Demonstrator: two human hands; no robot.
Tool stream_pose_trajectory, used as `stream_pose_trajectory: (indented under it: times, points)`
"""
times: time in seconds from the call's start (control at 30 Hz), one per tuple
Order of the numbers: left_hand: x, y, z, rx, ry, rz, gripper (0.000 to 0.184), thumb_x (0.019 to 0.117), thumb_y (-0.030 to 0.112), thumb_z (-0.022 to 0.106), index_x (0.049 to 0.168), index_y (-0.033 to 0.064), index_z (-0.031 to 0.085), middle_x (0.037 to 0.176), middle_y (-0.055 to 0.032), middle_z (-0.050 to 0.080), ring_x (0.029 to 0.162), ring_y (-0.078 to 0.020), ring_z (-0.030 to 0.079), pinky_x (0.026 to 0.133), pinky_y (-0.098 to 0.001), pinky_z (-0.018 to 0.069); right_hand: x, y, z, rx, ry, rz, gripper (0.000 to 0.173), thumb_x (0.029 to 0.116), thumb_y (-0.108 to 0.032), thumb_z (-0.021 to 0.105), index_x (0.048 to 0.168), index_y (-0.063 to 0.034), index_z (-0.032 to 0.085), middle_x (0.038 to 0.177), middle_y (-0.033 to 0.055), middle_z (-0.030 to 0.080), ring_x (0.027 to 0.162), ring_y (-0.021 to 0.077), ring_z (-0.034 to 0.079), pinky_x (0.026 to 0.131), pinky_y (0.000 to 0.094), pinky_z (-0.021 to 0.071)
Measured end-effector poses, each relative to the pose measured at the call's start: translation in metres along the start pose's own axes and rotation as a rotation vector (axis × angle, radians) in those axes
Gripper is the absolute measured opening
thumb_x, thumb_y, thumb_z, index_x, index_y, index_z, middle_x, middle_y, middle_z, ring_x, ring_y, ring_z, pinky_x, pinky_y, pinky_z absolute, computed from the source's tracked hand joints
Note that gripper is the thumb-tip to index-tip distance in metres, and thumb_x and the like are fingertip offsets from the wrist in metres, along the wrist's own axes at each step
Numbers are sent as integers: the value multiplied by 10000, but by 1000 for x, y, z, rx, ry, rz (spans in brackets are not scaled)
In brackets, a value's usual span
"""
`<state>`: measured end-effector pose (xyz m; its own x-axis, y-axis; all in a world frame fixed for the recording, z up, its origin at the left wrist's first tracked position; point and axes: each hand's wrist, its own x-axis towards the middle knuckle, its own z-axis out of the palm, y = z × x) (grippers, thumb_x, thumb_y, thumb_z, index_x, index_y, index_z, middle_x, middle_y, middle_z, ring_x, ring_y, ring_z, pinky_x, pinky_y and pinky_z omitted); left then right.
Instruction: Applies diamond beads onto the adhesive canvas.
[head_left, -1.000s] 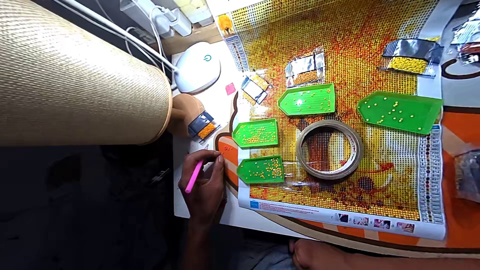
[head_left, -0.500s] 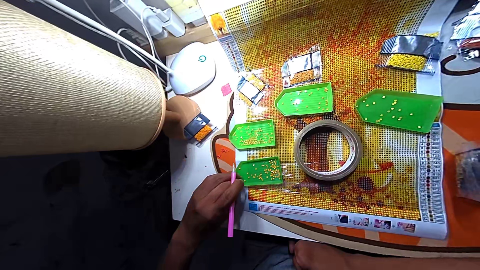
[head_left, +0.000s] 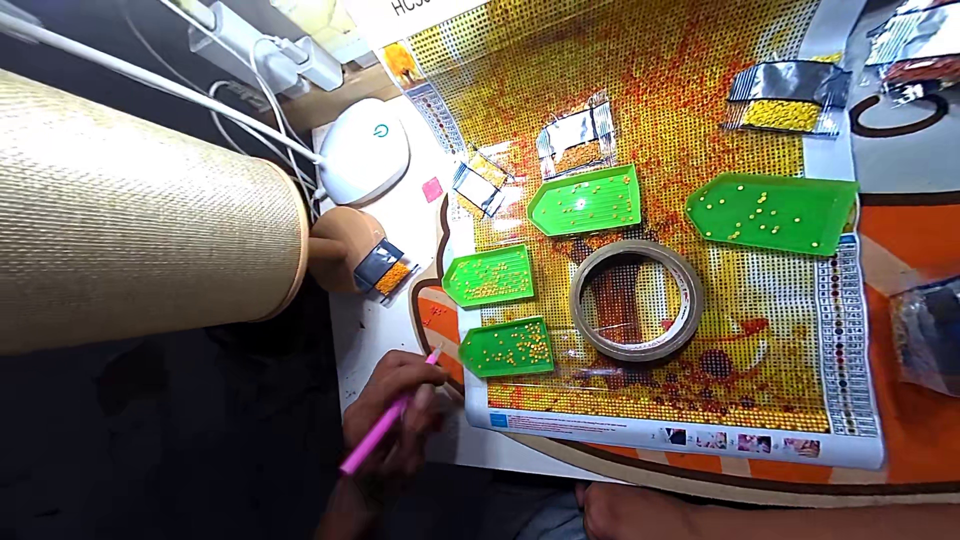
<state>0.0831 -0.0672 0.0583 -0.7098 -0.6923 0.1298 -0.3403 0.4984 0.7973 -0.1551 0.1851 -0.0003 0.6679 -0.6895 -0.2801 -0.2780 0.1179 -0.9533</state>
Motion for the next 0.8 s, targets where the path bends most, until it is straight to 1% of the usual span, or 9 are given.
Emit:
stream_pose_trajectory:
  times: [0.07, 0.1, 0.13, 0.2, 0.27, 0.4, 0.57, 0.7, 0.8]
  points:
    - [-6, 1, 13, -247, 159, -88, 254, 1047, 233, 511, 1227, 115, 646, 1024, -65, 710, 857, -215, 694, 756, -389, 600, 0, -3, -2, -11, 0, 9, 262, 971, -124, 571, 762, 9, 658, 790, 173, 671, 819, 312, 687, 773, 474, 535]
    - [-7, 1, 21, -310, 228, -109, 235, 1047, 210, 510, 1217, 105, 632, 1007, -76, 707, 826, -227, 696, 729, -398, 609, -1, -3, -1, -18, 15, 12, 261, 969, -124, 574, 763, 9, 662, 786, 170, 673, 813, 308, 688, 769, 470, 540]
    - [-7, 0, 28, -343, 289, -115, 191, 1040, 191, 514, 1160, 101, 633, 966, -78, 702, 805, -229, 690, 718, -397, 602, -1, -4, 0, -25, 25, 16, 262, 967, -126, 574, 761, 8, 664, 783, 167, 674, 810, 305, 688, 766, 468, 540]
    - [-6, -4, 41, -329, 349, -87, 139, 1028, 172, 522, 1053, 103, 640, 908, -59, 680, 806, -215, 678, 731, -383, 588, -2, -1, 2, -44, 34, 17, 266, 968, -132, 569, 761, 3, 667, 787, 162, 678, 816, 300, 692, 772, 465, 544]
    - [-6, -10, 50, -274, 372, -54, 126, 1017, 160, 537, 1009, 106, 650, 899, -39, 667, 827, -194, 667, 752, -361, 577, -3, 0, 3, -24, 25, 23, 269, 971, -130, 566, 762, 7, 663, 795, 168, 677, 826, 306, 690, 780, 471, 542]
    - [-5, -15, 55, -243, 412, -11, 135, 1017, 179, 538, 998, 109, 652, 877, -22, 658, 795, -169, 656, 720, -327, 570, -2, 1, 3, -35, 24, 48, 269, 976, -149, 564, 775, -6, 671, 805, 156, 684, 836, 295, 695, 781, 469, 546]
    - [-3, -13, 60, -279, 392, -13, 108, 1008, 163, 552, 988, 110, 644, 856, -18, 644, 771, -162, 647, 690, -317, 562, -3, 2, 5, -57, 56, 19, 274, 973, -149, 572, 755, -15, 668, 775, 141, 675, 805, 277, 692, 761, 448, 549]
    - [-3, -14, 62, -271, 392, -19, 88, 998, 146, 565, 984, 107, 642, 854, -16, 643, 767, -158, 647, 685, -314, 563, -4, 5, 5, -13, 12, 9, 286, 979, -142, 572, 742, -4, 654, 770, 152, 662, 794, 287, 681, 751, 459, 543]
    - [-4, -15, 61, -273, 393, -12, 96, 1003, 163, 562, 987, 113, 643, 861, -15, 645, 775, -159, 648, 691, -314, 564, -3, 2, 2, -12, -7, 23, 278, 978, -136, 569, 750, -3, 656, 782, 158, 667, 802, 290, 684, 760, 458, 543]
